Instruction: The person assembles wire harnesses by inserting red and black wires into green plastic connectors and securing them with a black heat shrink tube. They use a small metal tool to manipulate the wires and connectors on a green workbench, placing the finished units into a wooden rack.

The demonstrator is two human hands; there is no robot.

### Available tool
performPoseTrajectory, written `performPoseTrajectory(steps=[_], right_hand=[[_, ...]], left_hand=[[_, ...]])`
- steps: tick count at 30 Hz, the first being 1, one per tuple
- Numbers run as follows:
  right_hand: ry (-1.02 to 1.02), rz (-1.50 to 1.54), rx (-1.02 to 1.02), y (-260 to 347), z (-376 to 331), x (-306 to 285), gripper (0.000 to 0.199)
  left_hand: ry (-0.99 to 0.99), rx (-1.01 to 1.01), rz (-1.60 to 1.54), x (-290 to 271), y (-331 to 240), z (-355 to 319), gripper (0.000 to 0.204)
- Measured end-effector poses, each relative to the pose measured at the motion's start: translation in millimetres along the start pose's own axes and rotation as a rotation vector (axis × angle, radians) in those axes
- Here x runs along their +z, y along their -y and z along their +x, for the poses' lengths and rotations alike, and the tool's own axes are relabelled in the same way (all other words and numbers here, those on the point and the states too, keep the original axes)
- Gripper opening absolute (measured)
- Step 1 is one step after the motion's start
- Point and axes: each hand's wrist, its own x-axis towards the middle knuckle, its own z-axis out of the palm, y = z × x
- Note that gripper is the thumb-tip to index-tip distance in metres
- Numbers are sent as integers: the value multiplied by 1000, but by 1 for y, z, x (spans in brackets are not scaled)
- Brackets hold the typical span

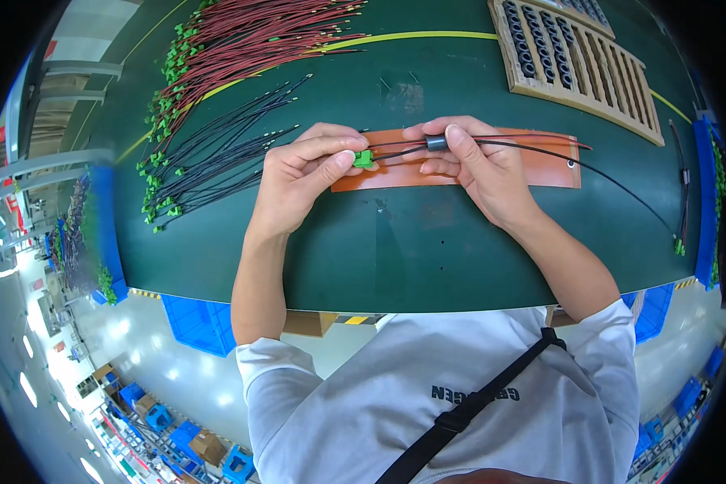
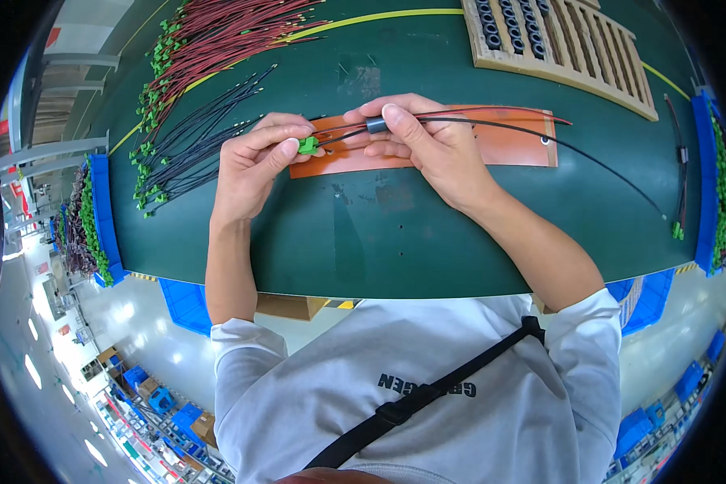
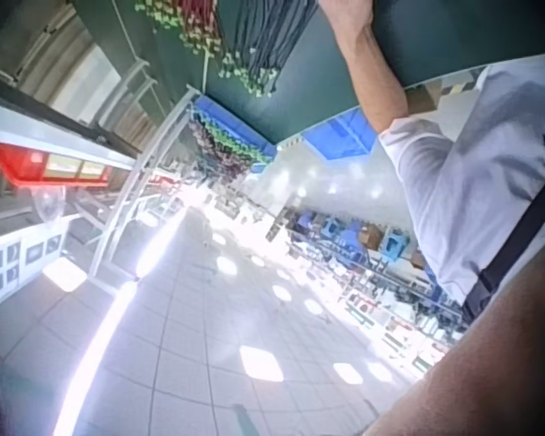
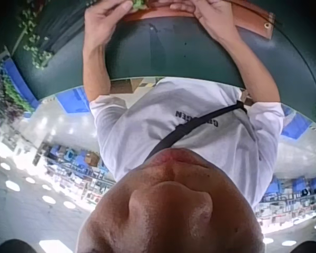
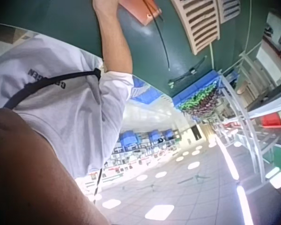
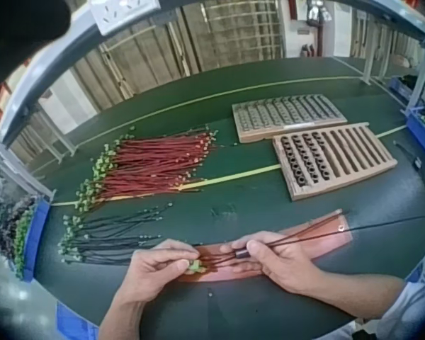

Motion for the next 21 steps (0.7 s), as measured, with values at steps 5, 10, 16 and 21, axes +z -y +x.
performPoseTrajectory(steps=[5, 10, 16, 21], right_hand=[[14, -58, -30, -1, -1, 1, 33], [21, -105, -52, 1, 0, 3, 34], [38, -154, -110, -5, 0, 4, 31], [35, -182, -37, 0, 0, 3, 30]], left_hand=[[-78, -38, 59, 4, -2, 1, 16], [-113, 64, 312, 15, 3, 2, 16], [-93, 205, 754, 20, 5, 7, 13], [-127, 260, 644, 14, 0, 7, 19]])
